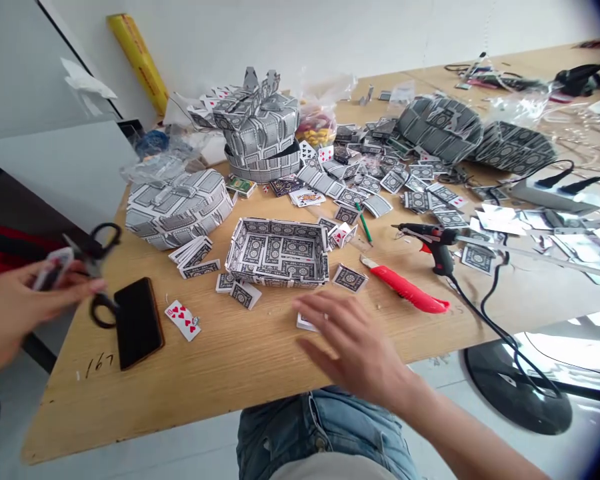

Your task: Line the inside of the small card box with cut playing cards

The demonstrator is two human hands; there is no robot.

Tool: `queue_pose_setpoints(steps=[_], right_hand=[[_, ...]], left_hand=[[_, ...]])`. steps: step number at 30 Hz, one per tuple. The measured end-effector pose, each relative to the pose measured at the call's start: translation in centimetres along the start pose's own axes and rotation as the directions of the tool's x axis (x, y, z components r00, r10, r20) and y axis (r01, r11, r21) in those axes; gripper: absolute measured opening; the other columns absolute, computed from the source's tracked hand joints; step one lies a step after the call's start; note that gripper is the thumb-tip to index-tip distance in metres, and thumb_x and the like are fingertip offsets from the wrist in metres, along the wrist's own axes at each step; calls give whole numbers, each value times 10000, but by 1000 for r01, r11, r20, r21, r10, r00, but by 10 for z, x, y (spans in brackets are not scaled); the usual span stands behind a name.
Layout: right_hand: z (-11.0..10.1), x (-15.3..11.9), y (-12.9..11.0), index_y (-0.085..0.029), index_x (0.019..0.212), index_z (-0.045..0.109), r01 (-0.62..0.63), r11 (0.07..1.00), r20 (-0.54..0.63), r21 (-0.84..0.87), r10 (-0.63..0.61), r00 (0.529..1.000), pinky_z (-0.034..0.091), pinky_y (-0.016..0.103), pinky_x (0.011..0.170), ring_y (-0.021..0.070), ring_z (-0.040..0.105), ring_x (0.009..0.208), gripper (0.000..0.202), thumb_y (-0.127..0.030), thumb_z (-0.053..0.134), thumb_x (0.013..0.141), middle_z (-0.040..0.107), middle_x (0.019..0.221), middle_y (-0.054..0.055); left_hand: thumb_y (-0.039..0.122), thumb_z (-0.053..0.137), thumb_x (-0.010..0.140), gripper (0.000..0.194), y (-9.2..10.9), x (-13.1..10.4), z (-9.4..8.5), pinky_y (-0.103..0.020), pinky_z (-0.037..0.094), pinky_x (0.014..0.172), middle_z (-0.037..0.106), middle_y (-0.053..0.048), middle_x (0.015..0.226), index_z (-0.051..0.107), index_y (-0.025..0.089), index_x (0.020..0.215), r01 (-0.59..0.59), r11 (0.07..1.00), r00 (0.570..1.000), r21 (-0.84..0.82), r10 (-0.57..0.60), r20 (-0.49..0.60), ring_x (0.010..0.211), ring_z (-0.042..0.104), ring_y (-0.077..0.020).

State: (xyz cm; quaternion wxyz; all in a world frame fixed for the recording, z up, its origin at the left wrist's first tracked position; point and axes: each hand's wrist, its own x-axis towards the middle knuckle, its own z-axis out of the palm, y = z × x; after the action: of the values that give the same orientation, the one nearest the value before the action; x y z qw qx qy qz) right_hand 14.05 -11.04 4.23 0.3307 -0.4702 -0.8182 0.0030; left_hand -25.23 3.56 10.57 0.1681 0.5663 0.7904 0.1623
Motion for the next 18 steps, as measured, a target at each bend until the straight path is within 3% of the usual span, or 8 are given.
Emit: queue_pose_setpoints(steps=[1, 2, 4, 7, 10, 13, 16, 18], right_hand=[[5, 4, -12, -143, 1336, 507, 67, 998, 30, 1, -67, 997, 454, 376, 1012, 217, 523, 1230, 439, -330, 544, 941, 622, 1301, 108], [10, 8, -23, -142, 1378, 468, 116, 993, 65, 1, -116, 991, 407, 391, 1064, 232, 448, 1310, 502, -383, 530, 943, 557, 1386, 107], [16, 11, -37, -116, 1429, 407, 149, 988, 117, -33, -144, 983, 320, 447, 1130, 290, 311, 1401, 621, -447, 542, 921, 434, 1491, 130], [18, 2, -39, -77, 1456, 350, 34, 998, 191, -59, -22, 981, 335, 474, 1119, 342, 300, 1388, 790, -486, 636, 844, 404, 1493, 173], [13, -15, -33, -64, 1479, 269, -133, 991, 237, 10, 126, 963, 407, 491, 1068, 354, 352, 1347, 913, -447, 689, 764, 418, 1450, 209], [10, -30, -32, -57, 1500, 184, -250, 964, 292, 93, 214, 932, 412, 541, 1062, 378, 350, 1345, 1017, -409, 685, 688, 399, 1428, 234], [10, -38, -34, -75, 1512, 180, -271, 961, 323, 65, 236, 917, 457, 542, 1025, 383, 370, 1327, 995, -325, 668, 681, 415, 1410, 222], [10, -40, -31, -87, 1509, 220, -251, 968, 320, 9, 235, 918, 534, 485, 936, 364, 430, 1278, 925, -229, 639, 697, 464, 1377, 206]], left_hand=[[644, 750, 589, 551, 12, -29, 12, -230, 425, 661, 682, 97, 722, 662, 218, 928, 5, 995, 999, -99, -1, 46, 721, 595, -118], [594, 828, 484, 537, 25, -58, 27, -248, 451, 654, 687, 85, 698, 667, 214, 826, 46, 989, 986, -141, -22, 165, 705, 605, -145], [483, 863, 493, 452, 51, -108, 62, -275, 494, 665, 684, 57, 716, 667, 215, 799, 35, 959, 903, -283, 92, 421, 713, 621, -175], [434, 824, 572, 373, 79, -152, 108, -279, 510, 632, 639, 32, 674, 645, 199, 800, 79, 857, 847, -509, 212, 488, 663, 610, -169], [402, 788, 623, 341, 93, -165, 133, -285, 522, 654, 639, 15, 688, 634, 187, 838, 126, 781, 795, -612, 290, 533, 678, 620, -167], [371, 790, 634, 357, 101, -169, 144, -298, 529, 714, 665, -2, 754, 625, 189, 893, 139, 776, 711, -615, 354, 608, 751, 638, -178], [362, 798, 636, 354, 110, -174, 148, -309, 524, 754, 689, -25, 824, 628, 185, 891, 123, 784, 633, -608, 410, 657, 803, 644, -190], [375, 782, 665, 337, 114, -175, 147, -312, 518, 769, 697, -33, 834, 641, 177, 899, 97, 800, 623, -593, 416, 663, 818, 649, -197]])
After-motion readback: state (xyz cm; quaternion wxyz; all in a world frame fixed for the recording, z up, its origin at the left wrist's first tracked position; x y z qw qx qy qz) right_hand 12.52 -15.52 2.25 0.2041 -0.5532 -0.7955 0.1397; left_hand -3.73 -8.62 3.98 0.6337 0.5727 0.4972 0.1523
